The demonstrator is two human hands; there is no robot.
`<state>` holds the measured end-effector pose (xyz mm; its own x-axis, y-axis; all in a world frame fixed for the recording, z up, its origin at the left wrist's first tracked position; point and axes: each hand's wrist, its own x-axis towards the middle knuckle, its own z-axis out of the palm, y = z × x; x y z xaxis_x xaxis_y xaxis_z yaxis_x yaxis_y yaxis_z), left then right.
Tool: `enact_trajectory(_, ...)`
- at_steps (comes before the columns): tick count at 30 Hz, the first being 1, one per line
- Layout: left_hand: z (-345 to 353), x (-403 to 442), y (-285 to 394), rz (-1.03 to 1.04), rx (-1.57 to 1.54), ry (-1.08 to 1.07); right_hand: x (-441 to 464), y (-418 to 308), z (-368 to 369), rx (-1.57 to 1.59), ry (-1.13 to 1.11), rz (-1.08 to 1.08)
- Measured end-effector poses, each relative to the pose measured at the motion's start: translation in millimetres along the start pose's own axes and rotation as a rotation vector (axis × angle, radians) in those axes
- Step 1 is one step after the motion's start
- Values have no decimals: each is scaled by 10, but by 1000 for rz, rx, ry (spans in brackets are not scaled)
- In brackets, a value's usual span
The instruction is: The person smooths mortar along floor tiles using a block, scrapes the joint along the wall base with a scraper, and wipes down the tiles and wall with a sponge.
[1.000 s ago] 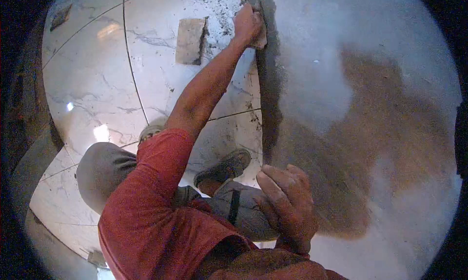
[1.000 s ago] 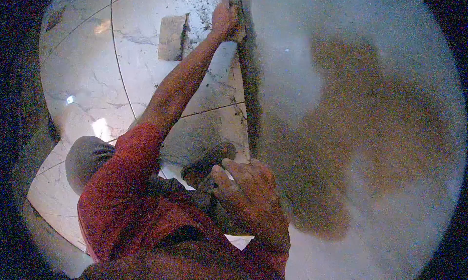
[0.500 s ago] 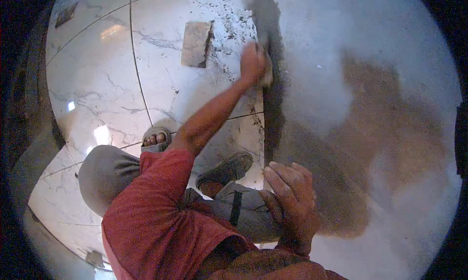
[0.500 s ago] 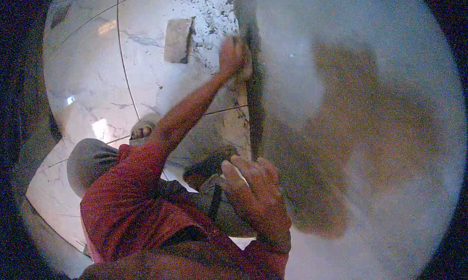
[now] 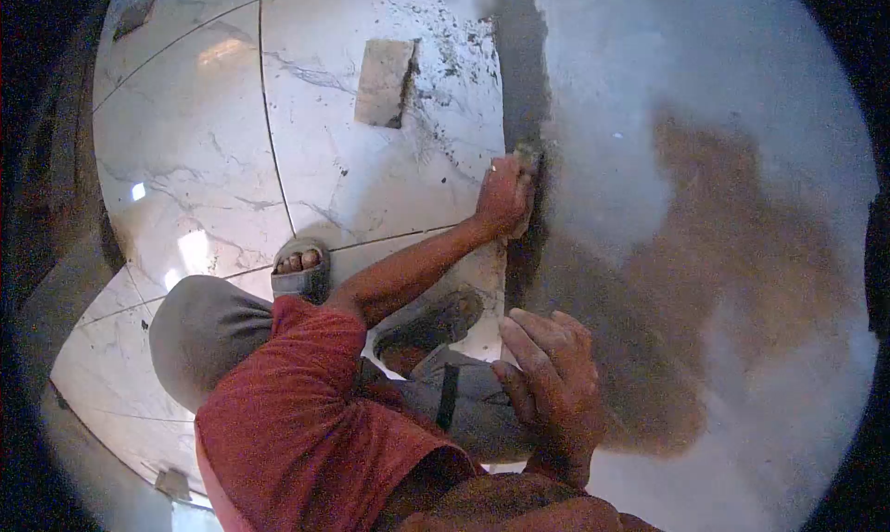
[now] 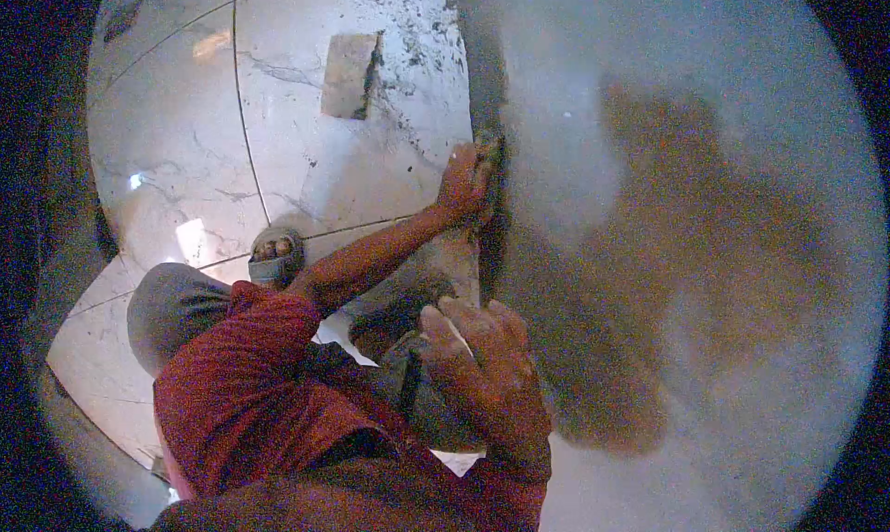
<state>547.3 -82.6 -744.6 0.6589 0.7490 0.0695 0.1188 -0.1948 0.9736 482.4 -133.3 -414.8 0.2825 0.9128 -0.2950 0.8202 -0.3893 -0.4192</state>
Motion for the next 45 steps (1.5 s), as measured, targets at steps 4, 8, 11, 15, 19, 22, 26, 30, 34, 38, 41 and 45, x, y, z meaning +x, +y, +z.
enact_trajectory(4,-101,928,-115,-115,27,191,-58,30,-20,-20,27,29)
enact_trajectory(8,-330,1779,-346,2,128,275,-69,-15,-85,9,21,-7)
enact_trajectory(11,-325,1724,-292,55,198,190,-60,-43,-103,43,51,-26)
enact_trajectory(15,-67,587,-271,42,118,28,-31,-40,-66,7,18,-33)
enact_trajectory(19,240,-719,-199,-231,-95,-278,35,-93,17,16,62,-46)
enact_trajectory(22,321,-1044,-269,-49,66,-331,75,-125,40,-10,42,-19)
enact_trajectory(26,-195,279,-224,-242,53,126,32,-104,2,-27,46,28)
enact_trajectory(30,-516,1433,-447,36,171,176,-11,-118,-37,-27,40,-30)
enact_trajectory(34,-240,1236,-263,39,151,85,-22,-129,-50,44,60,-38)
enact_trajectory(38,-7,97,-102,71,121,-136,-1,-105,-27,-27,9,-63)
enact_trajectory(41,77,-720,-57,63,64,-462,35,-115,48,-16,9,-70)
enact_trajectory(45,20,-1018,-69,31,-208,-552,85,-44,128,-62,-6,-22)
